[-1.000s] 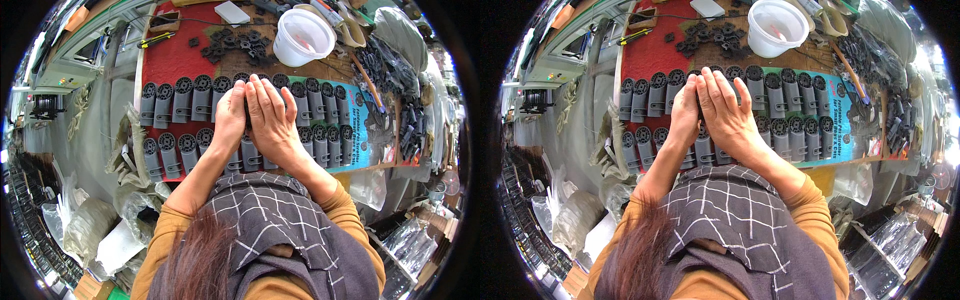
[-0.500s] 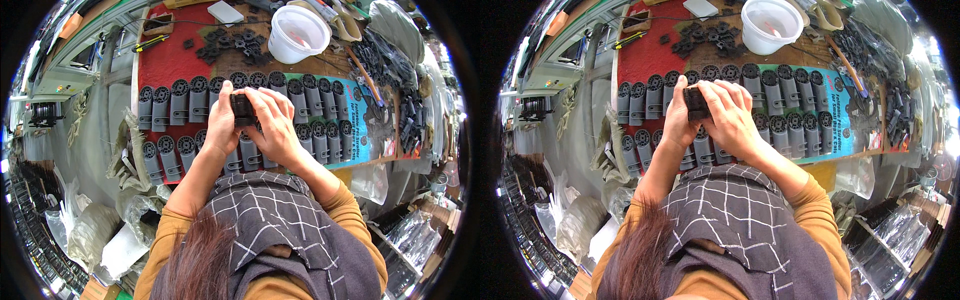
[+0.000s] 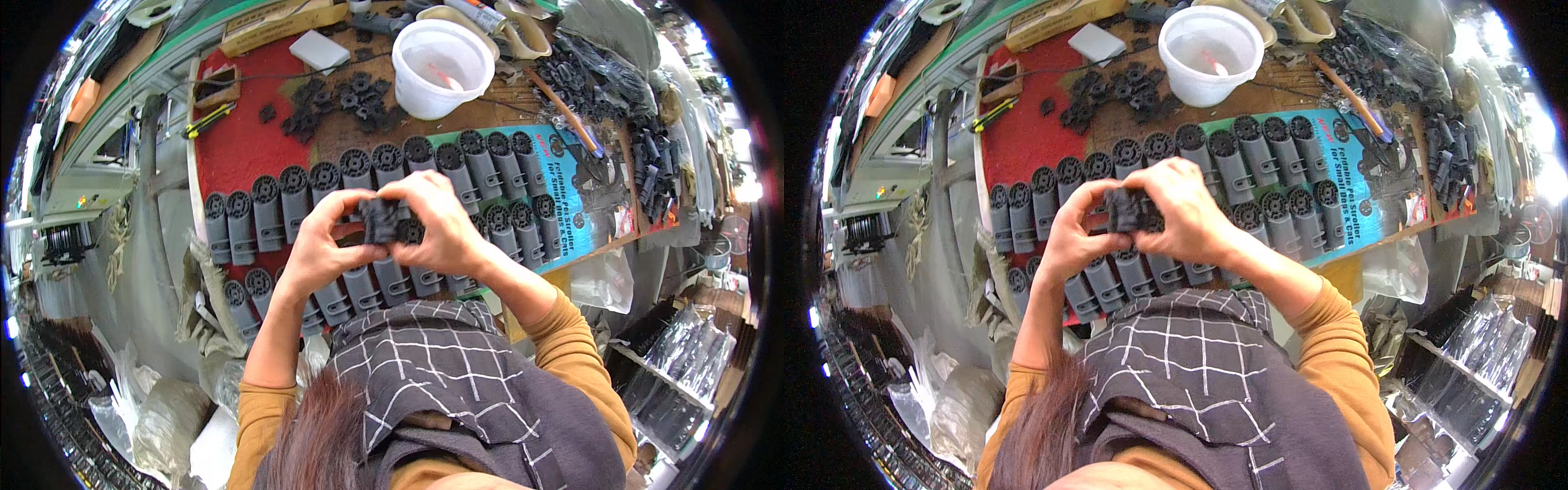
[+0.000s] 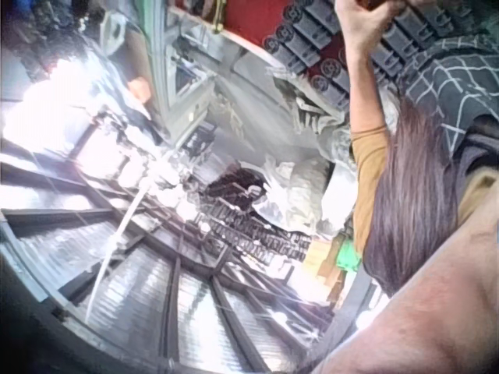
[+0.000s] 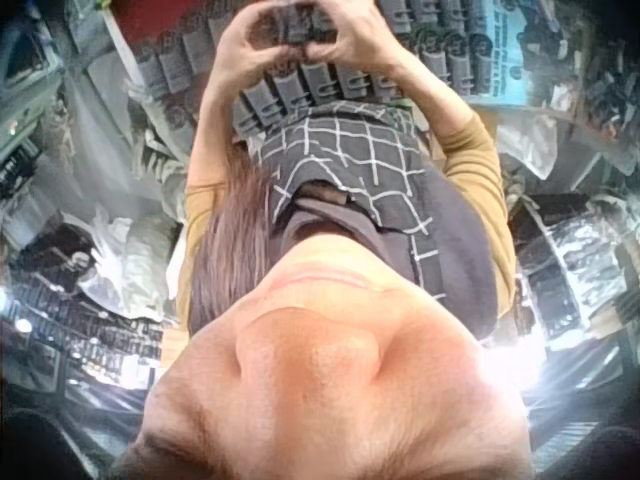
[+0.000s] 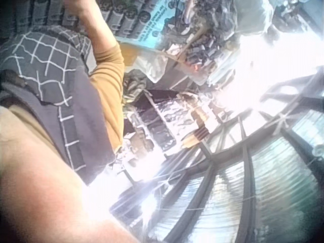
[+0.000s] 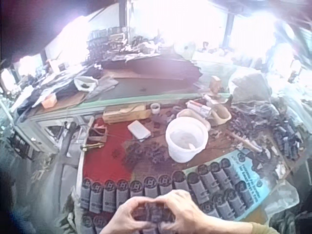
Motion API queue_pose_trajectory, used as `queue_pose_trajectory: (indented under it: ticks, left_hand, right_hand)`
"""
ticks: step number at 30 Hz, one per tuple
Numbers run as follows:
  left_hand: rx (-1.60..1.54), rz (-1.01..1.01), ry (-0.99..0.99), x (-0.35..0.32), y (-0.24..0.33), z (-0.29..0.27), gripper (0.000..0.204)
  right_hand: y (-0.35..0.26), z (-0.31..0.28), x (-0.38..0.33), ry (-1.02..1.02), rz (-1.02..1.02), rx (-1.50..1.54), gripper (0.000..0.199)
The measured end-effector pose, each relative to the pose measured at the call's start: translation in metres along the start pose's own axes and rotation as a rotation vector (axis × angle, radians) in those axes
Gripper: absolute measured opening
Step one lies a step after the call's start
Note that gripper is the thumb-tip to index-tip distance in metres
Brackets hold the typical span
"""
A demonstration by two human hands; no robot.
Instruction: The person cleans small black plastic components using a toothbrush and water, then places them into grey cylindrical holders arranged on a workbench. The person repeatedly picks up parts, scrubs them, and organizes them into the holders.
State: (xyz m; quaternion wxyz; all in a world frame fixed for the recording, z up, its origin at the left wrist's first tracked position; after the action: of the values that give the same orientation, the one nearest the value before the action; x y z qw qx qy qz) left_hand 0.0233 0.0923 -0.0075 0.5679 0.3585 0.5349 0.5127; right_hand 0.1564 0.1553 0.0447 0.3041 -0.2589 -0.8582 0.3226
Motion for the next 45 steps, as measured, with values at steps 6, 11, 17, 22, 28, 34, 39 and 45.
queue_pose_trajectory:
  ticks: [6,11,17,22,28,34,39,45]
  left_hand:
    - [0.185,0.169,0.114,0.018,-0.006,-0.016,0.05]
    - [0.319,0.207,0.273,0.026,-0.01,-0.011,0.044]
    - [0.309,0.222,0.306,0.039,-0.013,-0.009,0.045]
    - [0.306,0.158,0.347,0.044,-0.025,-0.026,0.045]
    - [0.301,0.193,0.375,0.052,-0.024,-0.029,0.049]
    - [0.444,0.287,0.375,0.06,0.0,-0.03,0.048]
    - [0.571,0.481,0.444,0.073,0.028,-0.015,0.044]
    - [0.71,0.656,0.44,0.066,0.052,0.002,0.047]
  right_hand:
    - [0.035,-0.032,0.047,-0.122,-0.032,0.029,0.07]
    - [0.216,-0.069,0.141,-0.248,0.471,-0.724,0.041]
    - [0.301,-0.036,0.151,-0.618,0.711,-0.672,0.028]
    - [0.304,-0.042,0.156,-0.702,0.678,-0.579,0.024]
    - [0.289,-0.016,0.149,-0.695,0.501,-0.517,0.02]
    - [0.211,-0.109,0.107,-0.282,0.761,-0.006,0.032]
    - [0.112,-0.113,0.034,-0.113,0.734,0.333,0.037]
    - [0.043,-0.077,-0.004,0.018,0.363,-0.006,0.039]
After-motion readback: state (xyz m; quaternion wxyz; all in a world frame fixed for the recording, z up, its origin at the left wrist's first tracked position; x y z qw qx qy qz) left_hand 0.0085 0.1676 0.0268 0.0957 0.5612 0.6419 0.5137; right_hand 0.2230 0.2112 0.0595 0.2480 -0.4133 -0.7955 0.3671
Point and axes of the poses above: each hand's wrist, its own x-axis towards the middle knuckle, its own z-axis out of the palm, y = z × x, the point moved 7 cm from there along x, towards the middle knuckle, and after that the axes turned 8 degrees about y, right-handed, at the moved point
